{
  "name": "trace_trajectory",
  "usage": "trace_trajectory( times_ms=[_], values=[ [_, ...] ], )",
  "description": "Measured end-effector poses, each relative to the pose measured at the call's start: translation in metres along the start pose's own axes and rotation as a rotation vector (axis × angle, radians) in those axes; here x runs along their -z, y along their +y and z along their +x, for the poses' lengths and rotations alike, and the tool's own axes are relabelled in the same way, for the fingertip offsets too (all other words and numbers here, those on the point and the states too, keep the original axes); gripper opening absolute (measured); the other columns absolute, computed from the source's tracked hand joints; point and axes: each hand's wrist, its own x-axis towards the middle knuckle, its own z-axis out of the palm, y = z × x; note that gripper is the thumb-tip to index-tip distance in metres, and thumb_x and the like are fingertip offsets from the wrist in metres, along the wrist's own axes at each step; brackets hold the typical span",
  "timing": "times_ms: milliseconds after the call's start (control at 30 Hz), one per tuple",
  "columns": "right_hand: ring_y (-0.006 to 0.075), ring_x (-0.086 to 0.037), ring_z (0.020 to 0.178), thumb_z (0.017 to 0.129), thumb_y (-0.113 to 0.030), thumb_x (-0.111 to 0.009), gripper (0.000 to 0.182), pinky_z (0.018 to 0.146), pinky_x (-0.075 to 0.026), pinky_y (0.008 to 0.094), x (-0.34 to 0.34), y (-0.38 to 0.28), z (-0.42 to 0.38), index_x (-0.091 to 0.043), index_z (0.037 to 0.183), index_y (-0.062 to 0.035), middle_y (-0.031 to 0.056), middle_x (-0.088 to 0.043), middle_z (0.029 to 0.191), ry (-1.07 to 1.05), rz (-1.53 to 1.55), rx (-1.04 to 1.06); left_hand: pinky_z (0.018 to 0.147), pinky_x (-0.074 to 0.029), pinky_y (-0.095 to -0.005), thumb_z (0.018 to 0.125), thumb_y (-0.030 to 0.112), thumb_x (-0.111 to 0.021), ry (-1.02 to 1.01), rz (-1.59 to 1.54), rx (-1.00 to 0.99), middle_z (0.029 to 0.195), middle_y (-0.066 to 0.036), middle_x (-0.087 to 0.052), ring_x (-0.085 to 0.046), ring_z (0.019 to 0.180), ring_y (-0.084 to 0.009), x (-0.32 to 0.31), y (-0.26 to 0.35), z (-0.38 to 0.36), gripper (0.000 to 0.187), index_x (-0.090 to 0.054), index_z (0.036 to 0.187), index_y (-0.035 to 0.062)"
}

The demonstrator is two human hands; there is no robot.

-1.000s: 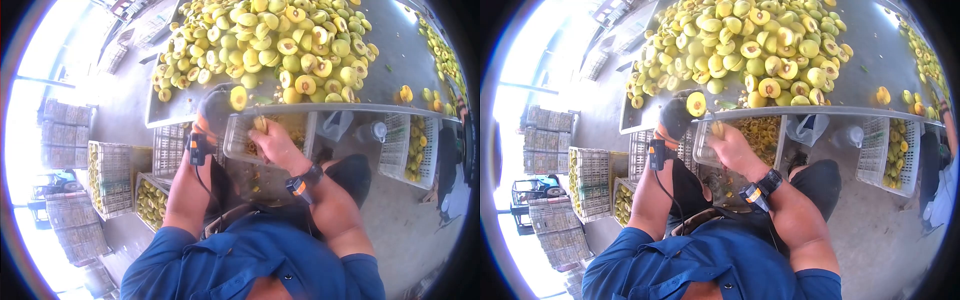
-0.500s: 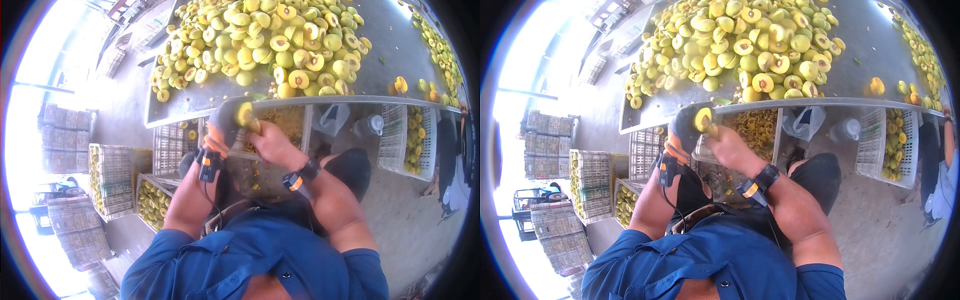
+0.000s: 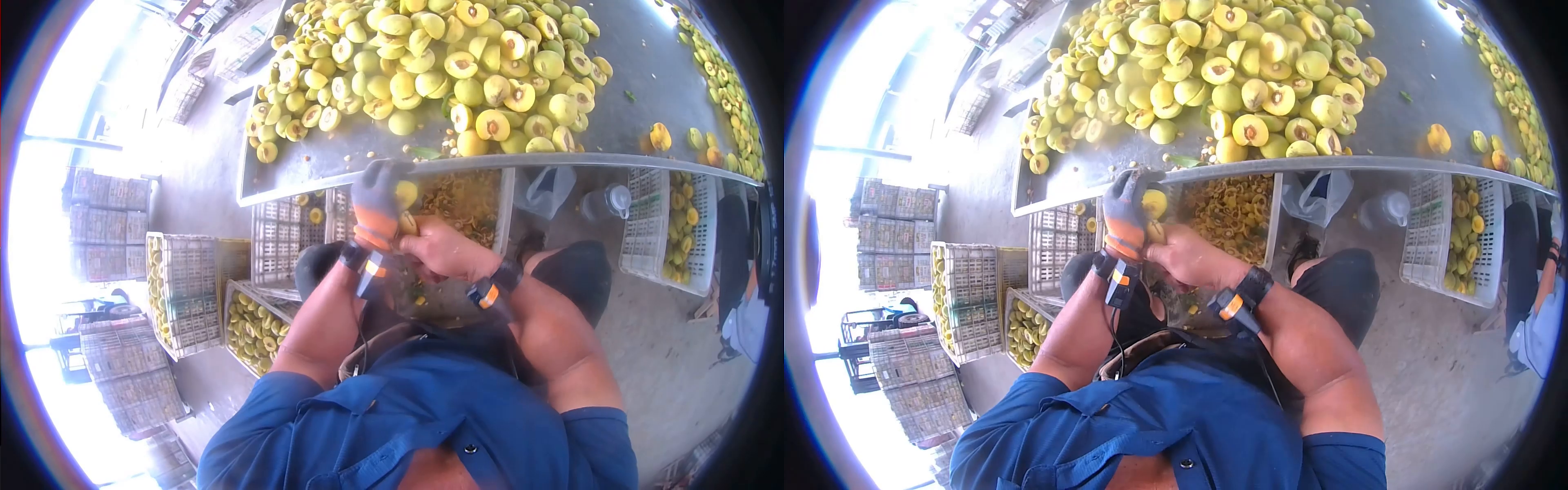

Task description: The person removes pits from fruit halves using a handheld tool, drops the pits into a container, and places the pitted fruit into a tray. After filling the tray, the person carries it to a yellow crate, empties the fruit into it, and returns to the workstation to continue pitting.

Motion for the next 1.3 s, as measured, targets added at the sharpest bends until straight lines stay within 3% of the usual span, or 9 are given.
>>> trace_trajectory(
  times_ms=[400,467,500,533,633,767,1067,1167,1300],
  values=[
    [0.0100,-0.048,0.045,0.106,-0.018,-0.059,0.015,0.042,-0.039,0.0305,-0.003,0.007,-0.007,-0.054,0.098,-0.0054,-0.0017,-0.050,0.064,0.107,-0.031,-0.066,0.088,-0.059,-0.0337,0.090,-0.003,-0.071,0.246,0.047,0.198,0.111,-0.010,-0.075,-0.072,0.106,-0.0216,0.077,-0.094,-0.035,0.026,-0.076,0.115,0.0029],
    [0.0108,-0.050,0.044,0.106,-0.018,-0.060,0.016,0.041,-0.039,0.0309,0.000,0.009,-0.007,-0.055,0.099,-0.0048,-0.0007,-0.052,0.064,0.176,-0.063,-0.065,0.085,-0.058,-0.0299,0.101,0.013,-0.068,0.486,-0.399,0.673,0.102,-0.009,-0.077,-0.073,0.098,-0.0190,0.113,-0.103,-0.037,0.021,-0.077,0.113,-0.0008],
    [0.0116,-0.051,0.044,0.105,-0.018,-0.062,0.017,0.041,-0.041,0.0314,0.002,0.011,-0.007,-0.055,0.098,-0.0047,0.0003,-0.053,0.065,0.159,-0.020,-0.039,0.085,-0.059,-0.0339,0.097,0.012,-0.072,0.357,0.000,0.510,0.108,-0.014,-0.076,-0.072,0.097,-0.0217,0.127,-0.180,-0.066,0.021,-0.078,0.116,0.0042],
    [0.0123,-0.052,0.045,0.104,-0.019,-0.064,0.019,0.041,-0.043,0.0320,0.003,0.013,-0.007,-0.054,0.096,-0.0046,0.0013,-0.053,0.066,0.138,0.021,-0.016,0.089,-0.058,-0.0365,0.095,0.020,-0.076,0.351,0.039,0.855,0.112,-0.015,-0.076,-0.072,0.099,-0.0228,0.138,-0.132,-0.047,0.028,-0.077,0.118,0.0029],
    [0.0114,-0.053,0.047,0.104,-0.019,-0.065,0.019,0.044,-0.043,0.0316,0.008,0.023,0.005,-0.056,0.101,-0.0028,0.0023,-0.057,0.070,0.250,-0.132,0.142,0.095,-0.055,-0.0407,0.093,0.023,-0.077,0.365,0.202,0.614,0.115,-0.017,-0.076,-0.070,0.107,-0.0287,0.121,-0.114,-0.023,0.034,-0.076,0.120,0.0026],
    [0.0304,-0.070,0.092,0.098,-0.021,-0.066,0.028,0.085,-0.053,0.0439,0.004,0.013,0.006,-0.064,0.107,0.0053,0.0188,-0.072,0.094,0.370,-0.285,0.180,0.098,-0.055,-0.0430,0.092,0.028,-0.077,0.066,0.106,0.298,0.122,-0.019,-0.072,-0.069,0.112,-0.0340,0.032,-0.068,0.048,0.045,-0.071,0.130,0.0043],
    [0.0329,-0.069,0.088,0.097,-0.020,-0.065,0.027,0.082,-0.053,0.0441,0.016,-0.001,-0.001,-0.065,0.109,0.0042,0.0193,-0.072,0.093,0.464,-0.215,0.239,0.094,-0.058,-0.0448,0.086,0.039,-0.079,-0.311,0.391,0.367,0.110,-0.025,-0.075,-0.072,0.109,-0.0405,-0.044,-0.051,0.111,0.058,-0.068,0.127,0.0002],
    [0.0275,-0.068,0.077,0.098,-0.020,-0.065,0.025,0.073,-0.052,0.0412,0.022,-0.003,0.000,-0.065,0.109,0.0032,0.0154,-0.071,0.087,0.462,-0.183,0.267,0.086,-0.060,-0.0427,0.096,0.029,-0.067,-0.340,-0.206,0.460,0.104,-0.018,-0.076,-0.074,0.095,-0.0328,-0.013,-0.063,0.090,0.041,-0.068,0.123,-0.0028],
    [0.0125,-0.055,0.050,0.100,-0.019,-0.064,0.022,0.045,-0.042,0.0322,0.017,-0.016,-0.004,-0.066,0.109,0.0008,0.0045,-0.064,0.073,0.399,-0.007,0.227,0.080,-0.061,-0.0412,0.102,0.023,-0.057,-0.333,-0.257,0.061,0.113,-0.017,-0.073,-0.073,0.089,-0.0263,0.005,-0.076,0.053,0.044,-0.061,0.136,-0.0052]
  ],
)
